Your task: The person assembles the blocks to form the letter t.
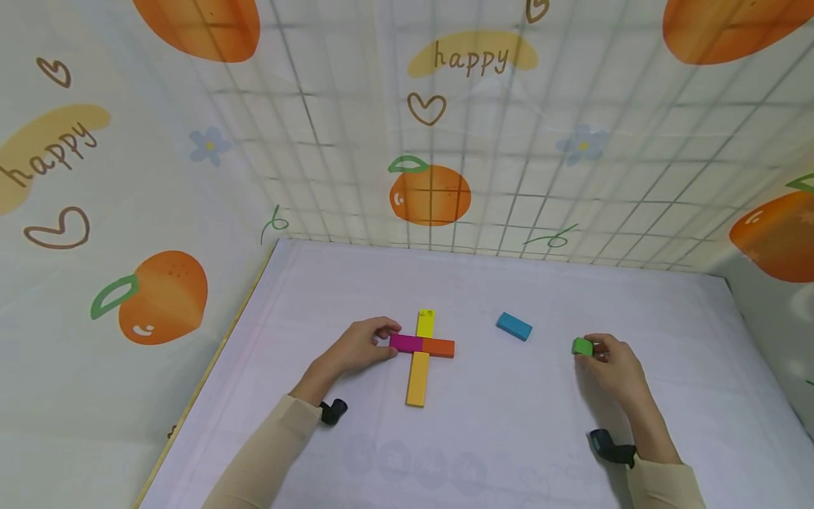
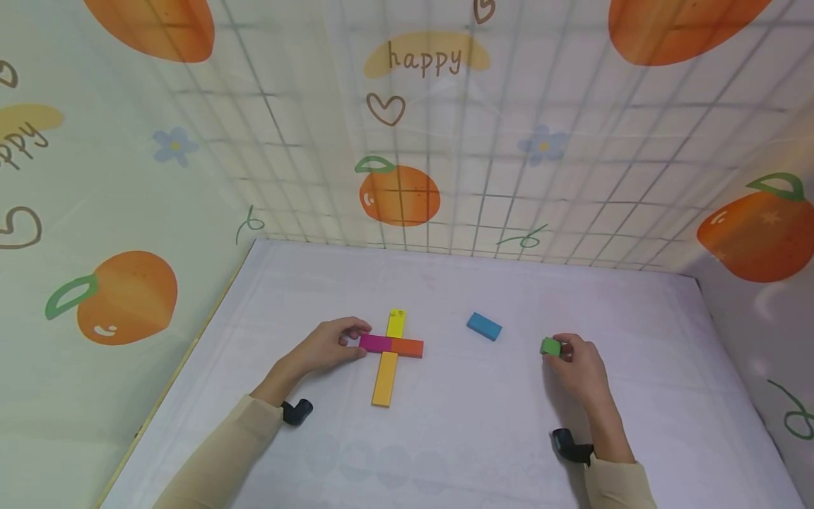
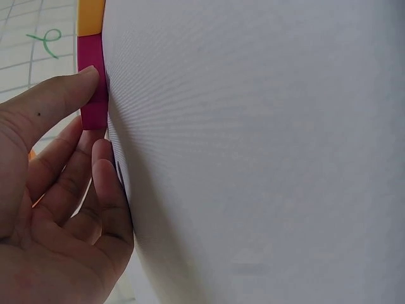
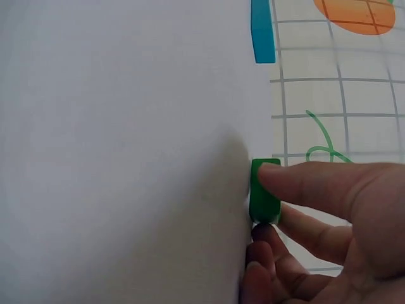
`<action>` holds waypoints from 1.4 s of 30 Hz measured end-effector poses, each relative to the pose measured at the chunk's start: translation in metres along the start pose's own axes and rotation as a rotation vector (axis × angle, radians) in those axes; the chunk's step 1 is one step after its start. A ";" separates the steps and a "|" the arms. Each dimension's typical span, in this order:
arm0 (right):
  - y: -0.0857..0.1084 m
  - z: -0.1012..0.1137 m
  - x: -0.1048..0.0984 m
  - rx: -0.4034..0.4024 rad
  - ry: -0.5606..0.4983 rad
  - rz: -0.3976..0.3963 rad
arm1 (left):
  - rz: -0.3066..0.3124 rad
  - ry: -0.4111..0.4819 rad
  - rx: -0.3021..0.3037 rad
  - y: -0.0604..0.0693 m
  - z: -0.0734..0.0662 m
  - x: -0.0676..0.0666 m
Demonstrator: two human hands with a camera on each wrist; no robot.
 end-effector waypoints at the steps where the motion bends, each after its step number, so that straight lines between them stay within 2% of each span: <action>1: 0.000 0.000 0.000 0.002 0.002 0.001 | 0.000 0.000 0.000 0.000 0.000 0.000; 10: 0.001 0.004 -0.001 0.022 0.008 0.013 | 0.002 0.001 0.000 -0.001 0.002 0.001; 16: 0.001 0.006 0.000 -0.003 0.026 -0.006 | 0.003 -0.001 0.005 -0.002 0.002 0.001; 22: 0.006 0.010 0.006 0.033 0.020 -0.009 | 0.006 0.003 0.005 -0.002 0.003 0.002; 32: 0.014 0.025 0.015 -0.026 0.039 -0.018 | 0.007 0.009 0.008 -0.001 0.002 0.001; 42: 0.020 0.040 0.025 -0.088 0.017 0.012 | 0.008 0.010 -0.003 -0.001 0.001 0.001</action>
Point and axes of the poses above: each hand's wrist, its own y-axis away from the middle knuckle, its own x-axis out of the palm, z = x × y, the point moved 2 cm from there along -y, towards the middle knuckle, and after that the axes turned 9 degrees about -y, right-handed, at the moved point
